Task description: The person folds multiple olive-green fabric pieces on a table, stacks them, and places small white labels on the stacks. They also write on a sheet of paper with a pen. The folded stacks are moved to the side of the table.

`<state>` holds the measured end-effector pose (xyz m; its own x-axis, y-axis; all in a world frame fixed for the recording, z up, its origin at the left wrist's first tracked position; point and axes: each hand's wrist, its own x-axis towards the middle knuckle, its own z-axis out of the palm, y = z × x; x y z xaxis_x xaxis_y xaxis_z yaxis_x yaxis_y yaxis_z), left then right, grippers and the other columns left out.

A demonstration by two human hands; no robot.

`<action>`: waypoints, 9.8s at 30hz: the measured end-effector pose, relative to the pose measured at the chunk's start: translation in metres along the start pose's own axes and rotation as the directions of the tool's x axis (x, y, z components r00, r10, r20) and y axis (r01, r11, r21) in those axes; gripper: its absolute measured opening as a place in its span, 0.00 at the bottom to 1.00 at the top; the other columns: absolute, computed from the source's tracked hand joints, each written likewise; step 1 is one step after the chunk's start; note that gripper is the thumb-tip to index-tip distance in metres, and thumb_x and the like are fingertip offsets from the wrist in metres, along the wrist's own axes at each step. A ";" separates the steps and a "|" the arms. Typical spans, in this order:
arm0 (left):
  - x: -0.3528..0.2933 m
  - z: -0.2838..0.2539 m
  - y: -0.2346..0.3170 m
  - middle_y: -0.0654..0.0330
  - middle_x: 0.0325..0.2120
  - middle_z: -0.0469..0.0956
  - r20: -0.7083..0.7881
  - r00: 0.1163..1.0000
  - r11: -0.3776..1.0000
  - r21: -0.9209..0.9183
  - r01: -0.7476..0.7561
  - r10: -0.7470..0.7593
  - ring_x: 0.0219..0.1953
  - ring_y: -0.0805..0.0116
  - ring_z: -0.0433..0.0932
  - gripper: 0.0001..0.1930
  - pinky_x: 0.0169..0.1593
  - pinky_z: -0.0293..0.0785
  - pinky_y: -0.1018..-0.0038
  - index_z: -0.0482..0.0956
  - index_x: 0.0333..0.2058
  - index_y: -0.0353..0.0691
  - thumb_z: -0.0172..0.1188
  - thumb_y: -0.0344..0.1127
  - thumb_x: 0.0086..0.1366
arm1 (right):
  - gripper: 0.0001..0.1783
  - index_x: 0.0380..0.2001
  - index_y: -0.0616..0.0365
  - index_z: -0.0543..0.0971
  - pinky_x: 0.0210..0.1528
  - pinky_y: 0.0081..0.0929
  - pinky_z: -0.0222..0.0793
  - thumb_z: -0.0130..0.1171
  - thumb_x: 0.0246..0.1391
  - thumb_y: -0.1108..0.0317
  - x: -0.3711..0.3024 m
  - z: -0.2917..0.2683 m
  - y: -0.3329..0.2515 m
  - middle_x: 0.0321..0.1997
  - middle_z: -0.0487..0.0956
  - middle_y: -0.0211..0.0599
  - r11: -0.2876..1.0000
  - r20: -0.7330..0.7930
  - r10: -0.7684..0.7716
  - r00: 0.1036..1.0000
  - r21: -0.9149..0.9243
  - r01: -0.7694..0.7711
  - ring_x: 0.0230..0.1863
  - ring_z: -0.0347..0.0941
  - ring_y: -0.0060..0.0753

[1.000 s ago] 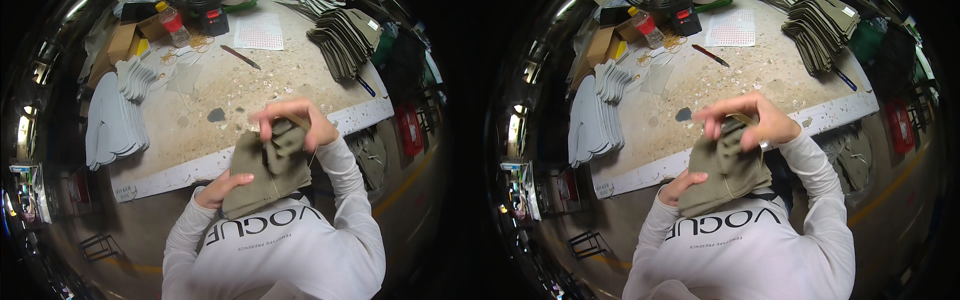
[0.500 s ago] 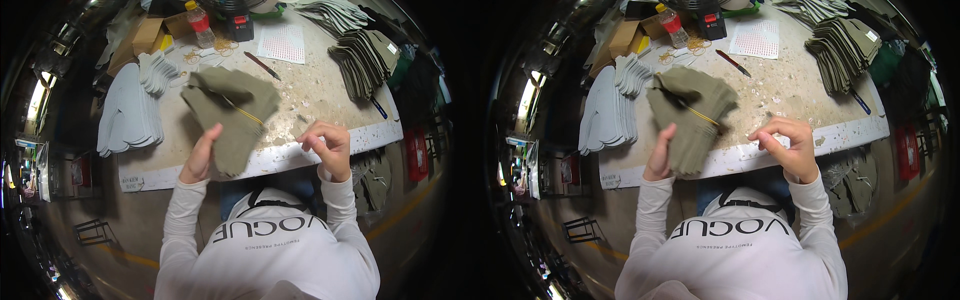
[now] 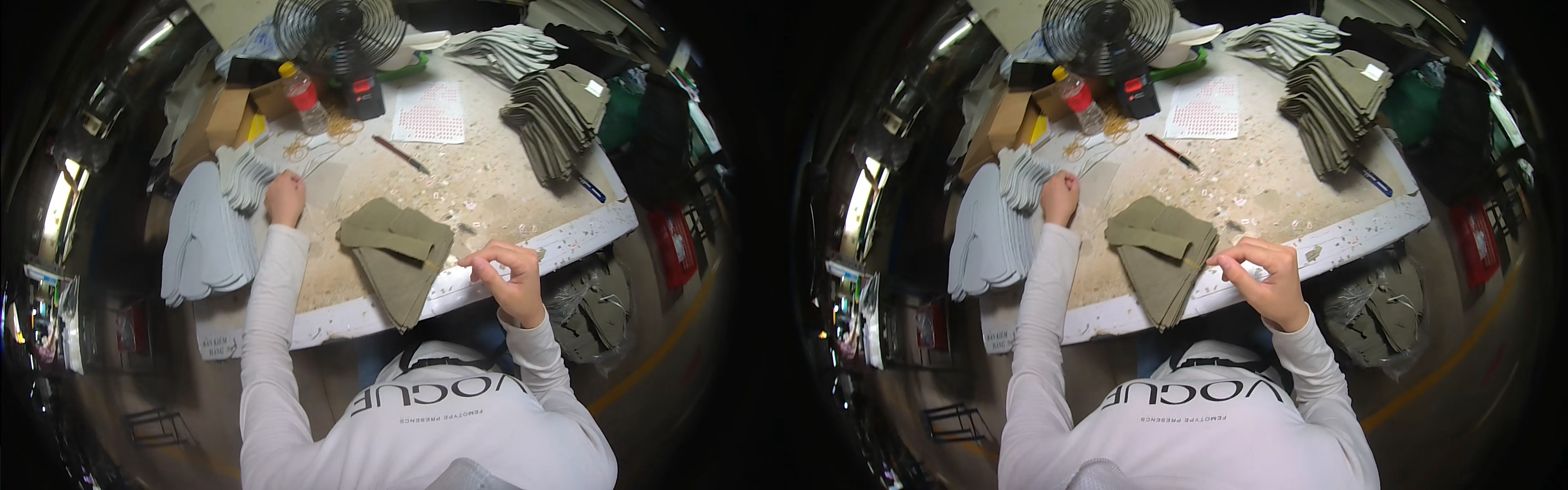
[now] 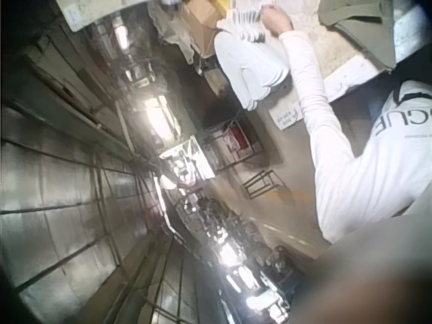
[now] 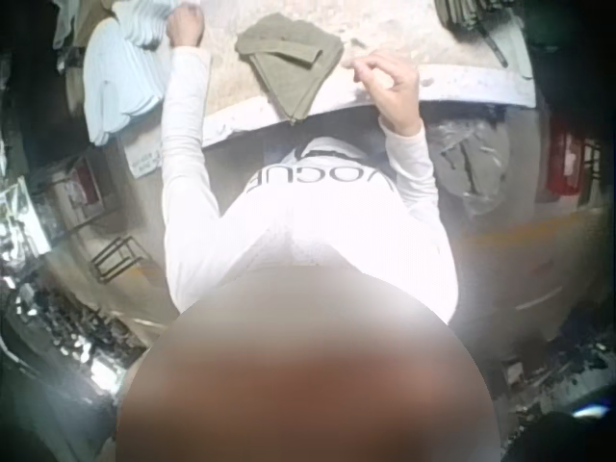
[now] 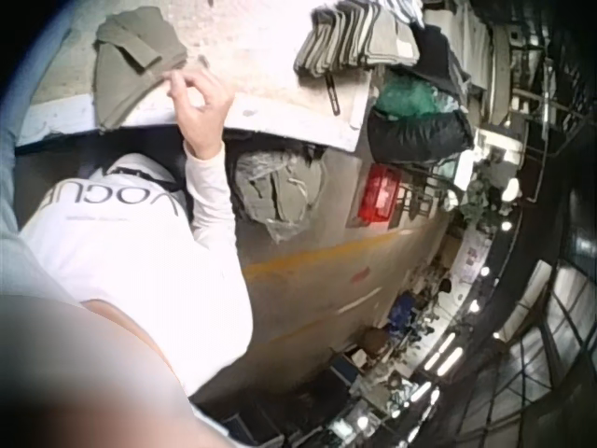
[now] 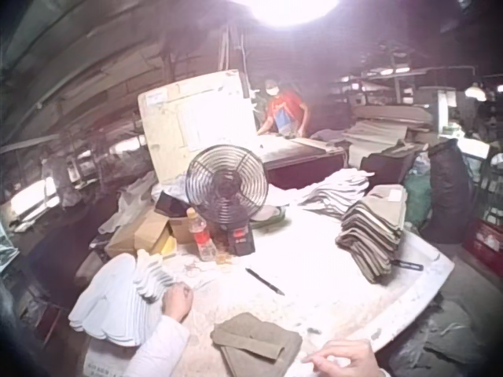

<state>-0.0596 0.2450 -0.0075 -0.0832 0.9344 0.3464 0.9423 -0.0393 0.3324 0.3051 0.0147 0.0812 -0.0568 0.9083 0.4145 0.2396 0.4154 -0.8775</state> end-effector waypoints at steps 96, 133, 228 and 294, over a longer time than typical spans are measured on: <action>0.075 0.005 0.044 0.53 0.29 0.81 -0.080 0.988 0.970 -0.192 -0.146 0.133 0.33 0.53 0.80 0.17 0.44 0.72 0.62 0.84 0.38 0.42 0.68 0.42 0.51 | 0.11 0.28 0.60 0.77 0.21 0.20 0.57 0.63 0.57 0.64 0.210 0.067 0.202 0.15 0.68 0.26 0.998 -0.290 -0.053 0.955 -0.055 0.039 0.18 0.58 0.15; 0.024 0.020 0.125 0.57 0.25 0.81 0.380 0.842 0.791 -0.606 -0.087 0.383 0.27 0.68 0.80 0.08 0.36 0.76 0.75 0.82 0.30 0.38 0.66 0.34 0.52 | 0.07 0.34 0.58 0.80 0.26 0.14 0.66 0.60 0.58 0.66 0.206 0.062 0.191 0.26 0.79 0.28 0.988 -0.087 0.035 0.996 0.155 -0.021 0.24 0.72 0.15; -0.037 0.008 0.134 0.63 0.45 0.76 0.153 0.711 0.724 -0.238 -0.647 0.686 0.51 0.62 0.72 0.14 0.59 0.58 0.60 0.80 0.46 0.49 0.57 0.41 0.63 | 0.14 0.13 0.60 0.71 0.22 0.34 0.60 0.60 0.41 0.65 0.192 0.069 0.184 0.11 0.68 0.40 0.990 0.080 0.049 0.996 -0.133 -0.038 0.14 0.61 0.37; -0.109 -0.086 0.155 0.60 0.38 0.78 0.157 0.627 0.574 -0.612 -0.545 0.763 0.40 0.58 0.76 0.13 0.45 0.74 0.67 0.83 0.42 0.43 0.64 0.31 0.57 | 0.15 0.36 0.59 0.79 0.31 0.25 0.72 0.69 0.46 0.66 0.156 0.044 0.128 0.26 0.79 0.33 0.981 0.081 0.084 0.993 -0.179 -0.069 0.27 0.76 0.27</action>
<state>0.0675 0.1062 0.0821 0.7176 0.6115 0.3334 0.3874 -0.7483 0.5386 0.2839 0.2124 0.0227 -0.1146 0.9411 0.3180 0.4124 0.3363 -0.8467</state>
